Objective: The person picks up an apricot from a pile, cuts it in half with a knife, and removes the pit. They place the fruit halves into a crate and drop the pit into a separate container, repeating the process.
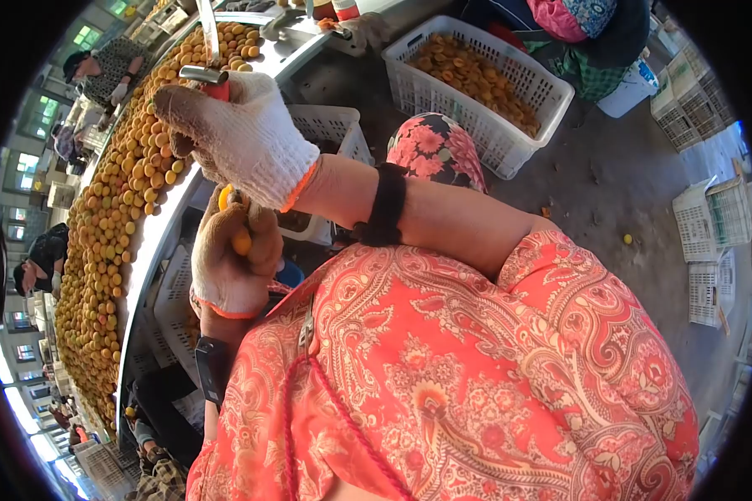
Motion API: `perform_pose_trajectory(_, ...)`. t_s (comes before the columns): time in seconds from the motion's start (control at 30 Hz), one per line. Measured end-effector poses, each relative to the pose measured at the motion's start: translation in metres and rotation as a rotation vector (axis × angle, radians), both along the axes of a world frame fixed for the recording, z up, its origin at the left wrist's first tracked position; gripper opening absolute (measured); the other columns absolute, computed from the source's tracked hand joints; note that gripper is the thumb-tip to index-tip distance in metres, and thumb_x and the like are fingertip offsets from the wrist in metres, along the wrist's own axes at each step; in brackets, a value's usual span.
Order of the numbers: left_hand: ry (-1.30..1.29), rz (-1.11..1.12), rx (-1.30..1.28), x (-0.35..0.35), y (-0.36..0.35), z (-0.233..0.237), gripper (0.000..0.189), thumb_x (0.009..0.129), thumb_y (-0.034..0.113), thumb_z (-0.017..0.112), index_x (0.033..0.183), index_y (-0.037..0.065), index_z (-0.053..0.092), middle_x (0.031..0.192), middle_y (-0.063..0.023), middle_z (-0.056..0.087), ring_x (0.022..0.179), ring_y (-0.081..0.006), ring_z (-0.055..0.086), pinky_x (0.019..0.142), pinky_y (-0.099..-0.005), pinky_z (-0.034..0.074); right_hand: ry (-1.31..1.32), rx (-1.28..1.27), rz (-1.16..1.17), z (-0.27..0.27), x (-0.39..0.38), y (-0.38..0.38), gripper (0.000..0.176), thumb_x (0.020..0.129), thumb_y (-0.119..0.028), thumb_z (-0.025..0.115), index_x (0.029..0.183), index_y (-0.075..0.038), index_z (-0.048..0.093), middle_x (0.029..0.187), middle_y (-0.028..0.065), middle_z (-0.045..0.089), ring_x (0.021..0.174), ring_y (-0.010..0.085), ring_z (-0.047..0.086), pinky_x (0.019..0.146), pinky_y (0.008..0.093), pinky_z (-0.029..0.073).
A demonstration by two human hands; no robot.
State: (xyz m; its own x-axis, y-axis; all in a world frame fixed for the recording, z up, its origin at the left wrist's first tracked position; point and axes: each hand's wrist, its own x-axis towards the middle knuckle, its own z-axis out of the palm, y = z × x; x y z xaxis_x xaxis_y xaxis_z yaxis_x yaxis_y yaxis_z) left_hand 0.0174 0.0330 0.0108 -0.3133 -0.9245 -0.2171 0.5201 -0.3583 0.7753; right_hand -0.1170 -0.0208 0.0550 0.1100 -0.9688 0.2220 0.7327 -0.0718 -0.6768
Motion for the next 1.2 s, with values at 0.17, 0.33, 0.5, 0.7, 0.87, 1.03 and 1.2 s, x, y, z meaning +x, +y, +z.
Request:
perform_pose_trajectory(0.17,-0.044,0.026,-0.001,-0.003,0.001,-0.001,0.016,0.089,0.011,0.056,0.104,0.005,0.054,0.081,-0.0072,0.055,0.050,-0.0118,0.042,0.046,-0.0245,0.033,0.208,-0.093,-0.074,0.002,0.002,0.006,0.022,0.090,-0.026,0.072,0.084,-0.005,0.067,0.064,-0.0012,0.060,0.057,0.0048,0.052,0.050,0.0212,0.040)
perform_pose_trajectory(0.33,-1.054,0.088,-1.040,-0.003,0.000,-0.003,0.010,0.071,0.004,0.065,0.079,0.005,0.059,0.081,-0.0138,0.059,0.072,-0.0303,0.056,0.061,-0.0379,0.046,0.150,-0.220,0.005,-0.023,-0.002,-0.001,0.011,0.095,-0.013,0.064,0.093,-0.003,0.068,0.076,-0.0005,0.062,0.061,0.0055,0.054,0.051,0.0208,0.043)
perform_pose_trajectory(0.5,-0.043,0.040,0.038,-0.013,0.011,0.009,0.030,0.088,0.003,0.062,0.116,0.005,0.050,0.086,-0.0049,0.057,0.064,-0.0117,0.058,0.047,-0.0206,0.044,-0.010,0.114,0.130,-0.007,0.006,0.004,0.034,0.095,-0.033,0.068,0.074,-0.011,0.055,0.055,-0.0046,0.043,0.038,0.0059,0.036,0.036,0.0228,0.026)
perform_pose_trajectory(0.7,-0.030,-0.068,-0.037,-0.013,0.015,0.010,0.040,0.088,0.002,0.064,0.124,0.005,0.047,0.091,-0.0052,0.058,0.069,-0.0107,0.060,0.050,-0.0195,0.047,0.069,0.107,0.271,-0.009,-0.010,-0.004,0.042,0.097,-0.042,0.064,0.070,-0.013,0.050,0.051,-0.0052,0.036,0.038,0.0065,0.032,0.037,0.0238,0.023)
perform_pose_trajectory(0.87,-0.085,-0.174,-0.073,-0.006,0.011,0.004,0.038,0.089,0.004,0.062,0.124,0.004,0.049,0.090,-0.0054,0.058,0.070,-0.0112,0.057,0.053,-0.0208,0.045,-0.074,0.176,0.334,-0.019,-0.011,-0.013,0.049,0.096,-0.048,0.063,0.064,-0.017,0.043,0.050,-0.0065,0.025,0.038,0.0076,0.025,0.037,0.0253,0.018)
perform_pose_trajectory(1.03,-0.436,-0.134,-0.221,-0.014,-0.014,-0.013,0.038,0.086,0.004,0.062,0.123,0.004,0.050,0.085,-0.0046,0.058,0.068,-0.0122,0.058,0.054,-0.0244,0.045,-0.071,0.329,0.259,-0.037,-0.007,-0.024,0.047,0.095,-0.048,0.065,0.065,-0.018,0.045,0.049,-0.0058,0.028,0.038,0.0083,0.027,0.037,0.0261,0.019)
perform_pose_trajectory(1.2,-1.220,0.178,-0.911,0.001,-0.058,-0.050,0.013,0.086,0.002,0.063,0.099,0.006,0.064,0.083,-0.0077,0.067,0.070,-0.0157,0.065,0.059,-0.0300,0.052,-0.107,0.338,0.097,-0.052,-0.001,-0.048,0.035,0.096,-0.038,0.066,0.075,-0.014,0.054,0.051,-0.0042,0.038,0.036,0.0097,0.033,0.035,0.0268,0.025)
